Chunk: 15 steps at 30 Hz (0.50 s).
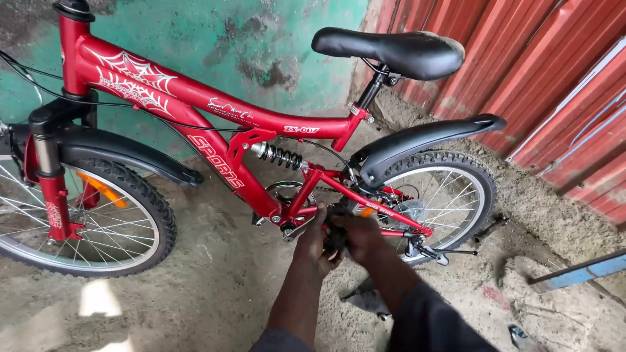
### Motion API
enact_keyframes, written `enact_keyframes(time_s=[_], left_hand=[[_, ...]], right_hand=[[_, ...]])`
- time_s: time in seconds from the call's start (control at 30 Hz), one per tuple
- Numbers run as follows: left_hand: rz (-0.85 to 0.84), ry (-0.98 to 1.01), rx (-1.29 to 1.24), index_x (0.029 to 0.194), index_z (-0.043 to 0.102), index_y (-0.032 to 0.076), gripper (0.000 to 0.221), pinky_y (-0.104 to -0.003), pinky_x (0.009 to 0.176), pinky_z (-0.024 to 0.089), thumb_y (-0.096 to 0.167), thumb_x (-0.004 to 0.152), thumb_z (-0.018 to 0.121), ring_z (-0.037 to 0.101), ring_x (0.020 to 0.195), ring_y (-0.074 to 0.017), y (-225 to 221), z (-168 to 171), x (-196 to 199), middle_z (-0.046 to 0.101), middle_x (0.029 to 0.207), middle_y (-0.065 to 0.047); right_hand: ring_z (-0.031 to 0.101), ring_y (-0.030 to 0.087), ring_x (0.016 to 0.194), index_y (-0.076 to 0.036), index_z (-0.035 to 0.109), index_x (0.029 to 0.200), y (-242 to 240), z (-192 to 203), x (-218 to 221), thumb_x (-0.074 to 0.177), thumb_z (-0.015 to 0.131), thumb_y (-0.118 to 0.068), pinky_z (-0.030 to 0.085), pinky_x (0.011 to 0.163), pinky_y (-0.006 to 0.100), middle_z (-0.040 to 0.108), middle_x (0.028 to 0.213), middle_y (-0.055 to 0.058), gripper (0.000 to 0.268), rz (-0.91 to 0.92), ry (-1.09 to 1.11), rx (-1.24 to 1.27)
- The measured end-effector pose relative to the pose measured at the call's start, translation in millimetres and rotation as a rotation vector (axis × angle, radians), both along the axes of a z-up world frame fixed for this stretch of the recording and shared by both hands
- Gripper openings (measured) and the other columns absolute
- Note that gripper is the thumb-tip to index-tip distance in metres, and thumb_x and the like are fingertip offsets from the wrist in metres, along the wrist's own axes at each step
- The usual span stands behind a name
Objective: Adjusting the height of a bicycle seat by wiping the seat post and then manually pushing and pulling the seat into position.
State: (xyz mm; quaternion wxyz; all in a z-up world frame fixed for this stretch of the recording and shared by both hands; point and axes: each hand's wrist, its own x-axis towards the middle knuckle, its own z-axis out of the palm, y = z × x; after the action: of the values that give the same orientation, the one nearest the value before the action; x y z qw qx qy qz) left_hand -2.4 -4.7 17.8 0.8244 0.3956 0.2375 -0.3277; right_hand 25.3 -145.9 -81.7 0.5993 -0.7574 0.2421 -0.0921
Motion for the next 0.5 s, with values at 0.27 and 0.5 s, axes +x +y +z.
enact_keyframes(time_s=[0.27,0.5], left_hand=[[0.012,-0.021,0.029,0.126,0.053,0.006,0.073,-0.05,0.078,0.049,0.061,0.086,0.079,0.053,0.091,-0.0299,-5.9,-0.9,-4.2,0.041,0.093,-0.006],[0.323,-0.096,0.065,0.13,0.052,-0.007,0.075,-0.051,0.082,0.057,0.044,0.085,0.083,0.071,0.096,-0.0345,-21.9,-4.4,8.1,0.066,0.109,-0.021]], right_hand=[[0.072,0.043,0.059,0.012,0.063,0.112,-2.5,-0.3,-10.3,0.092,0.075,-0.013,0.056,0.038,0.063,0.067,0.084,0.027,0.034,0.013,-0.019,0.588],[0.067,0.049,0.103,-0.001,0.066,0.113,40.9,71.9,-28.9,0.089,0.06,-0.011,0.058,0.084,0.057,0.063,0.107,0.024,0.027,-0.049,-0.297,-0.694]])
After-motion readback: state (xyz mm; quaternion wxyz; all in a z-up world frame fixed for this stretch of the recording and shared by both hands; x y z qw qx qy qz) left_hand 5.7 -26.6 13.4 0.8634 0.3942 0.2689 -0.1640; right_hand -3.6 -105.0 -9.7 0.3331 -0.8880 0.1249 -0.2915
